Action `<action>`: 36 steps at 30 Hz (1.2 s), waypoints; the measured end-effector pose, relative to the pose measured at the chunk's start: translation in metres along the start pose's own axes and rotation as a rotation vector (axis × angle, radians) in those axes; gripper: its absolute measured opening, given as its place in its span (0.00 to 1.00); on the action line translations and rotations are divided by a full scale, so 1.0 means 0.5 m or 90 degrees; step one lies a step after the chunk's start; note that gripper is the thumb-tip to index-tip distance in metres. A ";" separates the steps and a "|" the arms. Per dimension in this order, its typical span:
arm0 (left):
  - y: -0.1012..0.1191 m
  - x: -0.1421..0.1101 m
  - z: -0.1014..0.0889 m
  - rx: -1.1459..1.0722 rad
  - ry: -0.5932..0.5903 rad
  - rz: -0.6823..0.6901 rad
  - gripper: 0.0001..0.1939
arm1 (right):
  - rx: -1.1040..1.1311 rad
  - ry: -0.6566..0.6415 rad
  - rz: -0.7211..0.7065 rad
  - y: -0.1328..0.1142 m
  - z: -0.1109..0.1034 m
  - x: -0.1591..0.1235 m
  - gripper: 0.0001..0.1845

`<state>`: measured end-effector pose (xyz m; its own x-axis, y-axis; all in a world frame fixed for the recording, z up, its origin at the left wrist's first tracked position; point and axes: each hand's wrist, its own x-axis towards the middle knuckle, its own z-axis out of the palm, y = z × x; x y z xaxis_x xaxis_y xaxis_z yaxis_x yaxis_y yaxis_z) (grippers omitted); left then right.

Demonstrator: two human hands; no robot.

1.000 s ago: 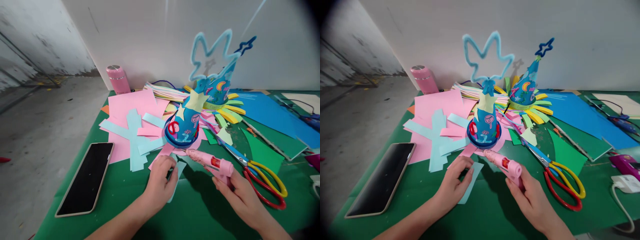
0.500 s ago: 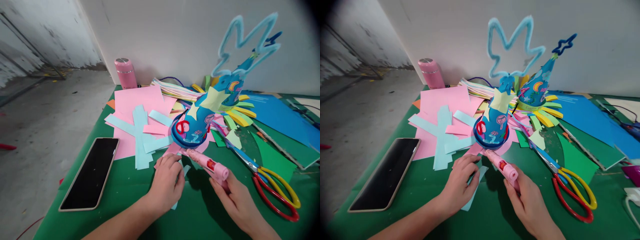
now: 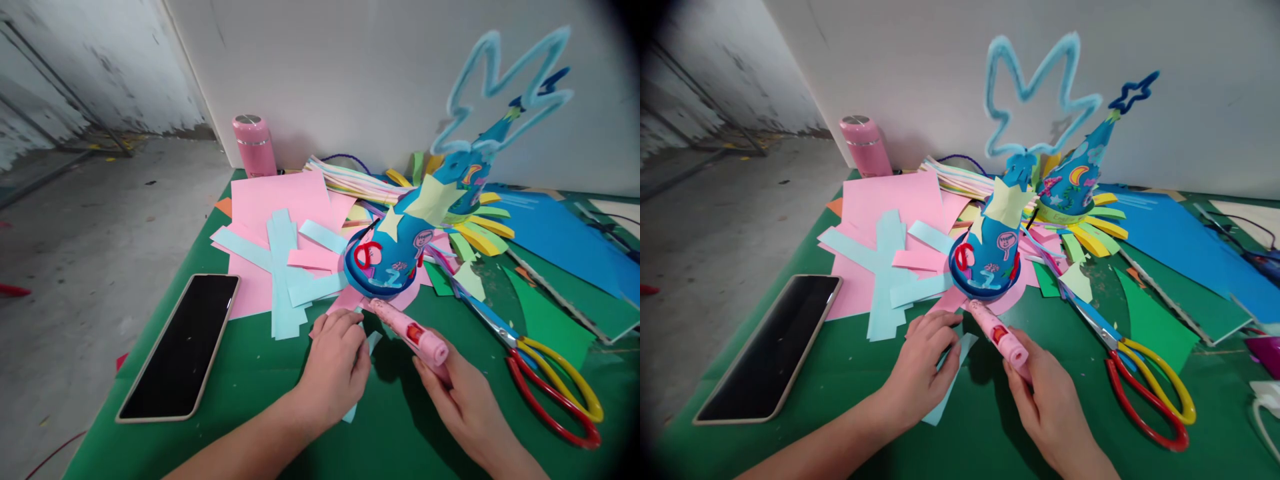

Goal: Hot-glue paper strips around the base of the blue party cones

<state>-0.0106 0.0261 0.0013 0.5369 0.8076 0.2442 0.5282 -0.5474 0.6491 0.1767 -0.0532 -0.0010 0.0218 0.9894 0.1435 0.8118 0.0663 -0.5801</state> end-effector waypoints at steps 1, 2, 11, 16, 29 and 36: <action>0.000 0.000 0.000 0.001 -0.002 0.000 0.07 | -0.006 0.002 -0.005 0.000 0.000 0.001 0.18; 0.000 0.000 0.000 0.002 -0.004 0.000 0.07 | -0.010 0.002 -0.009 0.000 0.000 0.002 0.18; 0.000 0.001 0.000 -0.002 -0.007 0.000 0.07 | -0.035 0.006 -0.016 0.004 0.005 0.003 0.19; -0.001 0.003 0.000 -0.001 -0.003 0.005 0.07 | -0.024 -0.005 -0.009 0.006 0.010 0.004 0.20; 0.000 0.002 -0.002 0.007 -0.005 0.003 0.07 | -0.026 0.006 -0.018 0.003 0.010 0.006 0.20; 0.002 0.001 -0.002 0.006 -0.013 0.006 0.06 | -0.027 0.004 -0.016 0.007 0.012 0.002 0.20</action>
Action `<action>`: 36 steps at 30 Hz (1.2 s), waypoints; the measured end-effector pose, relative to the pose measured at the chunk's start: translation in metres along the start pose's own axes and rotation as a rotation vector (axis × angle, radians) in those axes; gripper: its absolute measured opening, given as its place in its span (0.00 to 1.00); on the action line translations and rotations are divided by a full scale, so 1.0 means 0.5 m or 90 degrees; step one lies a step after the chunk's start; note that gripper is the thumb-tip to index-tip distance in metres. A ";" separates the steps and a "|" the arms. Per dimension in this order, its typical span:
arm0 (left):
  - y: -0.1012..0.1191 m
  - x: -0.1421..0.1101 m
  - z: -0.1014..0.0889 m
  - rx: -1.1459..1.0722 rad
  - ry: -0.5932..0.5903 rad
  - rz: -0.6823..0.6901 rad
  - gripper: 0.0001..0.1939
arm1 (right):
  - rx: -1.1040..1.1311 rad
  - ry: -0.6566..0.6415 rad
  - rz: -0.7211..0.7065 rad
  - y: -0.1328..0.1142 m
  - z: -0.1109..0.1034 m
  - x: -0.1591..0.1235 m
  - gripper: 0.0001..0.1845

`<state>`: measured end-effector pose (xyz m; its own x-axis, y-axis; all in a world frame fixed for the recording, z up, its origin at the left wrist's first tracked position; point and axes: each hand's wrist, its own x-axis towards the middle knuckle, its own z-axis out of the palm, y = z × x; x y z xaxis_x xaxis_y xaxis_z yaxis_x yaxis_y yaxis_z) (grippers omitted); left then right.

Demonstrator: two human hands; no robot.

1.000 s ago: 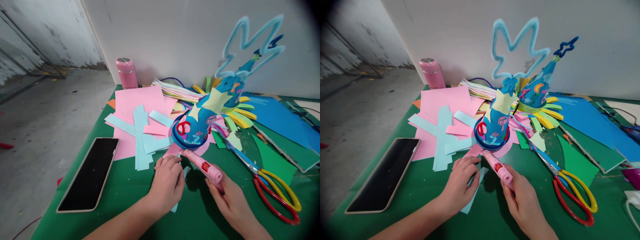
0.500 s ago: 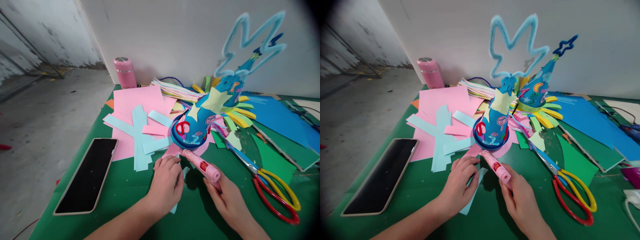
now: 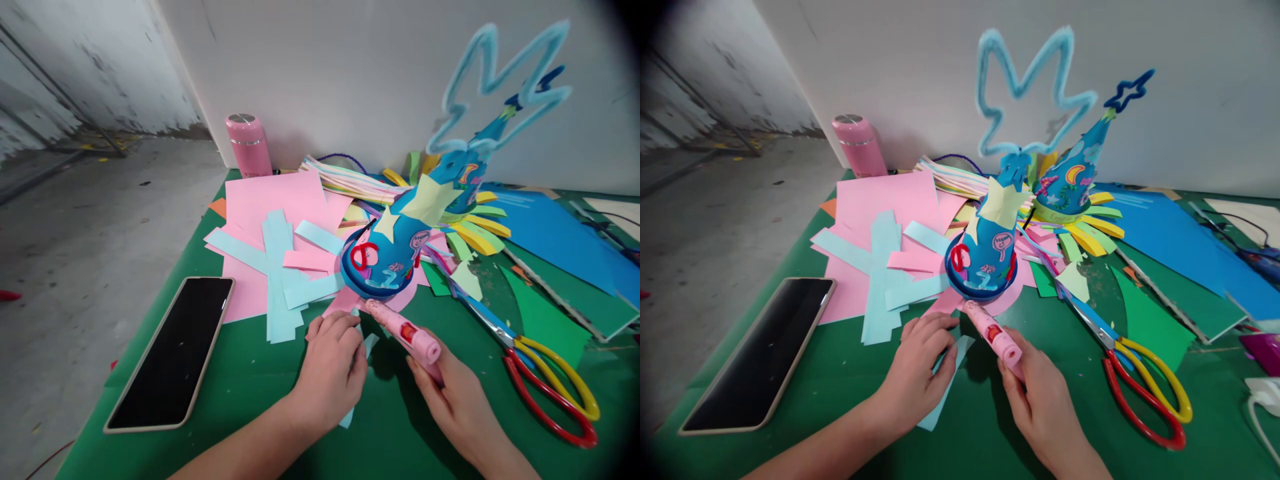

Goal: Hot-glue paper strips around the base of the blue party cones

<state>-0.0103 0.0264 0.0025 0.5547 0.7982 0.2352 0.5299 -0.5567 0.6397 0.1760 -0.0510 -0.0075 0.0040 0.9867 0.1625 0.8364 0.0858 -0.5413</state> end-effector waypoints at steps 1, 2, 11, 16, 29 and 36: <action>0.000 0.000 0.001 0.001 -0.001 0.000 0.06 | 0.003 0.000 0.001 -0.001 0.000 0.000 0.20; 0.001 -0.001 0.001 0.001 -0.001 0.001 0.06 | 0.004 0.002 0.001 -0.002 0.000 0.001 0.20; -0.003 0.000 0.003 0.002 0.006 0.002 0.06 | 0.028 0.017 0.001 0.003 0.001 -0.006 0.20; -0.003 0.002 0.004 0.004 0.008 0.002 0.06 | 0.033 0.018 -0.001 0.005 0.003 -0.005 0.20; -0.006 0.000 0.005 0.008 0.002 0.002 0.06 | 0.021 0.020 0.012 0.009 0.001 -0.009 0.20; -0.005 0.001 0.006 0.007 0.005 0.004 0.06 | 0.006 0.031 -0.004 0.004 -0.005 -0.006 0.18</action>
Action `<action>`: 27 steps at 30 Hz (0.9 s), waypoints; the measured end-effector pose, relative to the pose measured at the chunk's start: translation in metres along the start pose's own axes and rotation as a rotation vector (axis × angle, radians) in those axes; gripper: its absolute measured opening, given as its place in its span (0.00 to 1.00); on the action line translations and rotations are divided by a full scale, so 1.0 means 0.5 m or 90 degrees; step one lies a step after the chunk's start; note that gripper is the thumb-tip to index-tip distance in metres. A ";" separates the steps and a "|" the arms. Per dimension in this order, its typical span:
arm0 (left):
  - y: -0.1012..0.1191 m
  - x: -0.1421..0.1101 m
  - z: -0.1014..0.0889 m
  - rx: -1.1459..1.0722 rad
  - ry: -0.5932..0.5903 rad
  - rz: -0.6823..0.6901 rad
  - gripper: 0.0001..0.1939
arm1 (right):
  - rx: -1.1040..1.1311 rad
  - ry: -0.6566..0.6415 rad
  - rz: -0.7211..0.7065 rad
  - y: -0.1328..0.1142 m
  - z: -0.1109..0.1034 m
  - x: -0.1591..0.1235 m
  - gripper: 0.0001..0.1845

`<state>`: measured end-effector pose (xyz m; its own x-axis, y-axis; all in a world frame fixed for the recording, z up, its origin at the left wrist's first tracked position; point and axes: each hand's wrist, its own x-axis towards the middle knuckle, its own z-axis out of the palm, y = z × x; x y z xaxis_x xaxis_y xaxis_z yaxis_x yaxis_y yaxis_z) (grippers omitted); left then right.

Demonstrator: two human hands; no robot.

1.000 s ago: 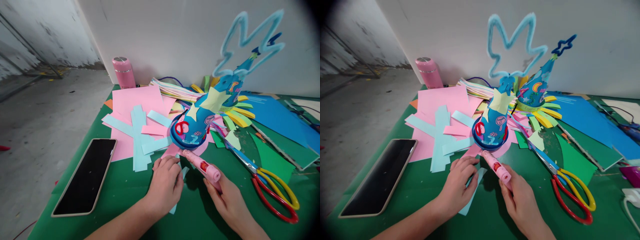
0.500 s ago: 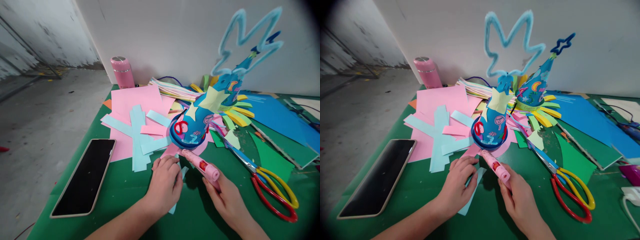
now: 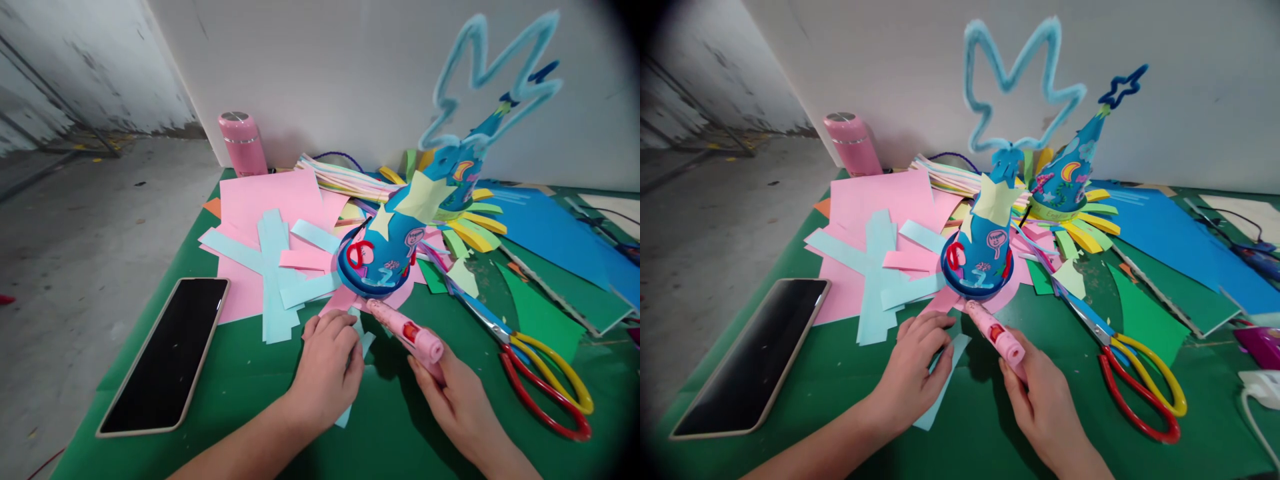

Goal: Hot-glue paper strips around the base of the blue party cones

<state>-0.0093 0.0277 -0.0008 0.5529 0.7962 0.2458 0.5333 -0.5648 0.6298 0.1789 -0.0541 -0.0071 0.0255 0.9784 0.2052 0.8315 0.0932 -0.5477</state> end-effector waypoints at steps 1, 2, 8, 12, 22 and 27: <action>0.000 0.000 0.000 0.001 -0.002 -0.001 0.06 | -0.003 0.000 0.002 0.000 -0.002 -0.001 0.18; 0.000 0.001 0.000 0.002 -0.003 -0.003 0.06 | -0.007 0.001 0.004 0.001 -0.003 -0.001 0.18; 0.002 0.001 -0.001 0.002 -0.004 -0.008 0.06 | -0.017 0.006 0.002 0.006 -0.004 -0.006 0.17; 0.003 -0.001 -0.002 0.001 -0.002 -0.007 0.06 | -0.018 0.013 0.004 0.008 -0.003 -0.008 0.16; 0.001 -0.001 -0.002 0.006 -0.003 -0.009 0.06 | -0.012 0.012 -0.001 0.000 -0.008 -0.009 0.15; 0.001 -0.003 -0.002 0.004 -0.006 -0.011 0.07 | -0.019 0.027 -0.008 -0.004 -0.009 -0.008 0.14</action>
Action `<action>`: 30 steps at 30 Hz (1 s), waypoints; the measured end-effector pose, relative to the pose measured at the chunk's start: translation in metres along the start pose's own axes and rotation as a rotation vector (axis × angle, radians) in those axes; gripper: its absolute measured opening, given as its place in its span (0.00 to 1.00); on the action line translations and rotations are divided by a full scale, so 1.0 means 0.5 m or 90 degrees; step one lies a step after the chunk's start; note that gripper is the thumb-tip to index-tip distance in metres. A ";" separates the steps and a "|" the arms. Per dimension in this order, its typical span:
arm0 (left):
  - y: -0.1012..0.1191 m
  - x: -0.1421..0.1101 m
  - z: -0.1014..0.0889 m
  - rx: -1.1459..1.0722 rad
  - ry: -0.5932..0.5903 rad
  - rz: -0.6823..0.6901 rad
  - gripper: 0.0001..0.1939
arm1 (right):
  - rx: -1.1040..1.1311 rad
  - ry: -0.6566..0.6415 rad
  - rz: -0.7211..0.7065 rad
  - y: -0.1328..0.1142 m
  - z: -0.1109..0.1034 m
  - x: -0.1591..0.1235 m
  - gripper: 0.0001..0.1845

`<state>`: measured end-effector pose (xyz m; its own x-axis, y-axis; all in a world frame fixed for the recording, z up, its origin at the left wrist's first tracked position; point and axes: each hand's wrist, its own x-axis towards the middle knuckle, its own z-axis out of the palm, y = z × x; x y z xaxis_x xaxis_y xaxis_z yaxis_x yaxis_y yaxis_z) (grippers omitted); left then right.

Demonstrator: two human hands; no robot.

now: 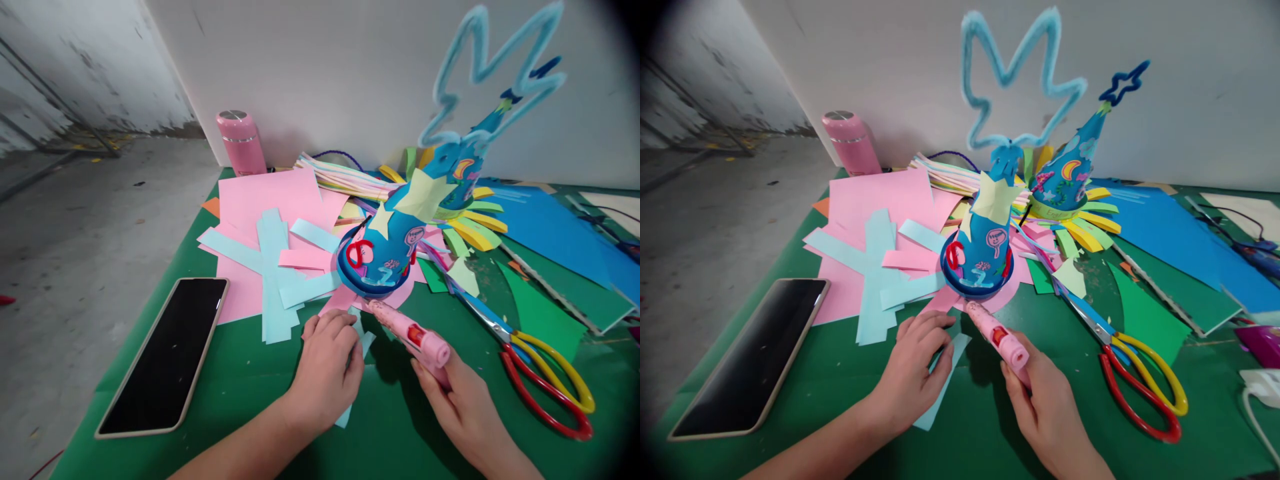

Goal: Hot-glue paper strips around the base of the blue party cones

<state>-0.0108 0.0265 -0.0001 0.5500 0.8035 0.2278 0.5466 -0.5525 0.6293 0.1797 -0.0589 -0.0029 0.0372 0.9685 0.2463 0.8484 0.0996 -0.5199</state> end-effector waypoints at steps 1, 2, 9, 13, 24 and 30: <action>0.000 -0.001 0.000 0.000 0.000 0.000 0.07 | -0.003 0.002 -0.001 -0.001 0.000 0.001 0.14; 0.000 -0.001 0.001 0.000 0.000 0.000 0.07 | -0.006 0.002 -0.002 -0.001 0.001 0.001 0.14; 0.002 0.001 0.000 0.000 -0.005 0.001 0.07 | 0.001 -0.016 0.002 0.002 0.006 0.002 0.17; 0.003 0.003 -0.002 0.001 0.001 0.004 0.07 | 0.008 -0.012 -0.004 0.005 0.012 0.005 0.18; 0.002 0.004 -0.001 0.000 -0.004 0.000 0.07 | 0.013 -0.032 0.001 0.005 0.016 0.007 0.18; 0.003 0.001 -0.002 -0.001 0.000 0.001 0.07 | 0.001 -0.027 0.002 0.007 0.017 0.006 0.18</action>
<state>-0.0104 0.0263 0.0017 0.5514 0.8022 0.2289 0.5446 -0.5540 0.6296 0.1785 -0.0535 -0.0109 0.0177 0.9777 0.2093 0.8471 0.0966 -0.5226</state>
